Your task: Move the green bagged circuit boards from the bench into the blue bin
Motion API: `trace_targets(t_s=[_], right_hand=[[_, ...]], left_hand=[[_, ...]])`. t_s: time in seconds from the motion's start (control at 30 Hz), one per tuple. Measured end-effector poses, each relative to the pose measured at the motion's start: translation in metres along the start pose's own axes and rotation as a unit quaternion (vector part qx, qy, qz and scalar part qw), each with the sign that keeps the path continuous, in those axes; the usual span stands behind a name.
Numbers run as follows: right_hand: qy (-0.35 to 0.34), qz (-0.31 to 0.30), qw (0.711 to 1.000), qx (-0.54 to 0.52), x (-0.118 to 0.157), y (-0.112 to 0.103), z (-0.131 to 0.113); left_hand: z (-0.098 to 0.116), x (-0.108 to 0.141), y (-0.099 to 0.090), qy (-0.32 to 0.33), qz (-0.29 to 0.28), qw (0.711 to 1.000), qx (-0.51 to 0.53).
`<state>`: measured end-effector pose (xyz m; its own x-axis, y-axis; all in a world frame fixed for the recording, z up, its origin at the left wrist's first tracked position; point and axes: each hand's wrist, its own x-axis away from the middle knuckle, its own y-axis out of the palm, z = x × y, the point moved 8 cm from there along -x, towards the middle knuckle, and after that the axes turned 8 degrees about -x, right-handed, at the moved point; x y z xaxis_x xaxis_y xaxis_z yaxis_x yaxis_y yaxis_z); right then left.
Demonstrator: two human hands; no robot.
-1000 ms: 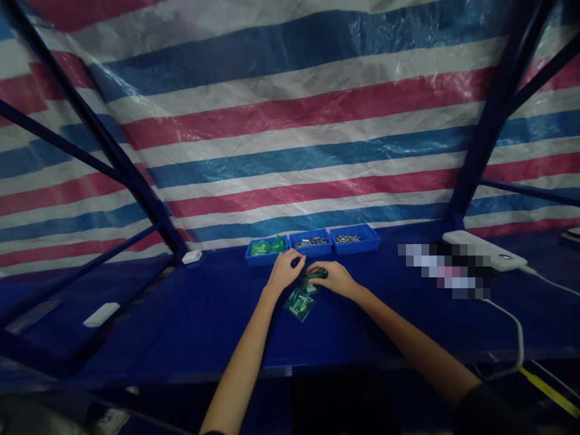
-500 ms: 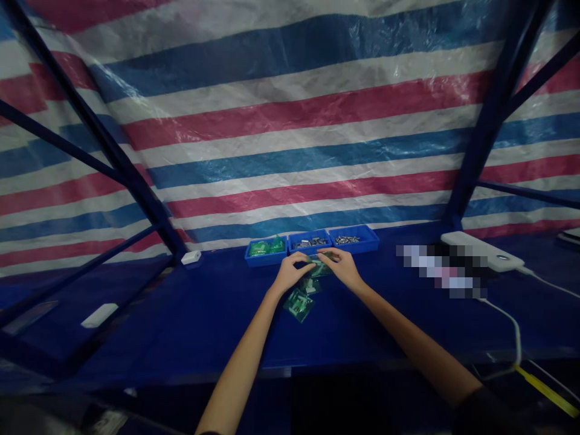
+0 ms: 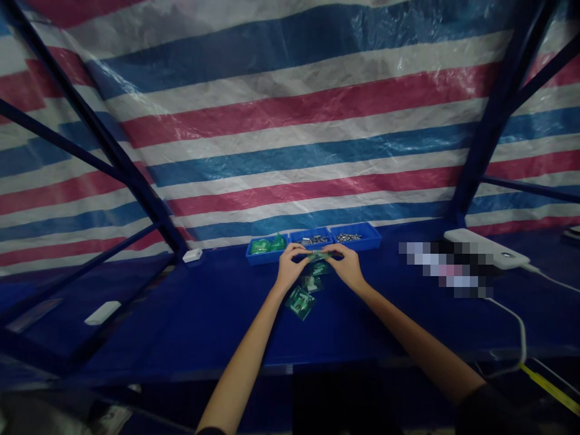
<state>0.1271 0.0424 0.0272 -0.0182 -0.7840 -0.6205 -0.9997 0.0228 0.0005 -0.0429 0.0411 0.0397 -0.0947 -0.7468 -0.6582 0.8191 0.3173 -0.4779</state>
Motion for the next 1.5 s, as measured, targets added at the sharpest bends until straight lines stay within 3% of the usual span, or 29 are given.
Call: trace_targets(t_s=[0.1, 0.23, 0.37, 0.47, 0.57, 0.67, 0.83, 0.97, 1.1, 1.23, 1.33, 1.5], right_hand=[[-0.062, -0.011, 0.996, 0.058, 0.001, -0.001, -0.009], [-0.084, -0.03, 0.988, 0.124, 0.002, 0.0, -0.009], [-0.1, -0.012, 0.984, 0.146, 0.002, -0.004, -0.01], [-0.116, -0.01, 0.981, 0.154, 0.003, -0.003, -0.014], [-0.09, -0.01, 0.984, 0.155, 0.004, -0.001, -0.013], [-0.008, -0.001, 0.988, 0.155, 0.004, 0.0, -0.002], [0.034, -0.013, 0.988, 0.15, 0.005, 0.003, 0.008], [0.035, -0.044, 0.99, 0.128, 0.005, 0.007, 0.007], [0.062, -0.065, 0.986, 0.143, 0.008, 0.01, 0.006], [0.07, -0.079, 0.982, 0.156, 0.01, 0.012, 0.004], [0.066, -0.079, 0.981, 0.164, 0.009, 0.012, 0.002], [0.069, -0.085, 0.979, 0.173, 0.007, 0.012, 0.001]], left_hand=[[-0.006, 0.0, 0.003, 0.014, -0.019, 0.999, -0.027], [-0.012, 0.002, 0.004, 0.018, -0.024, 0.998, -0.055], [0.001, 0.004, -0.002, 0.059, -0.004, 0.989, -0.133], [0.014, 0.008, -0.002, 0.112, -0.015, 0.963, -0.244], [0.022, 0.011, -0.003, 0.145, -0.012, 0.942, -0.304], [0.025, 0.011, -0.005, 0.149, 0.01, 0.942, -0.301], [0.017, 0.007, -0.004, 0.094, 0.026, 0.964, -0.246], [-0.003, -0.001, -0.026, 0.016, 0.1, 0.972, -0.212], [-0.039, 0.001, -0.066, -0.11, 0.208, 0.946, -0.223], [-0.064, 0.006, -0.089, -0.212, 0.241, 0.903, -0.285], [-0.061, 0.004, -0.089, -0.212, 0.233, 0.892, -0.324], [-0.04, -0.005, -0.07, -0.141, 0.183, 0.896, -0.378]])
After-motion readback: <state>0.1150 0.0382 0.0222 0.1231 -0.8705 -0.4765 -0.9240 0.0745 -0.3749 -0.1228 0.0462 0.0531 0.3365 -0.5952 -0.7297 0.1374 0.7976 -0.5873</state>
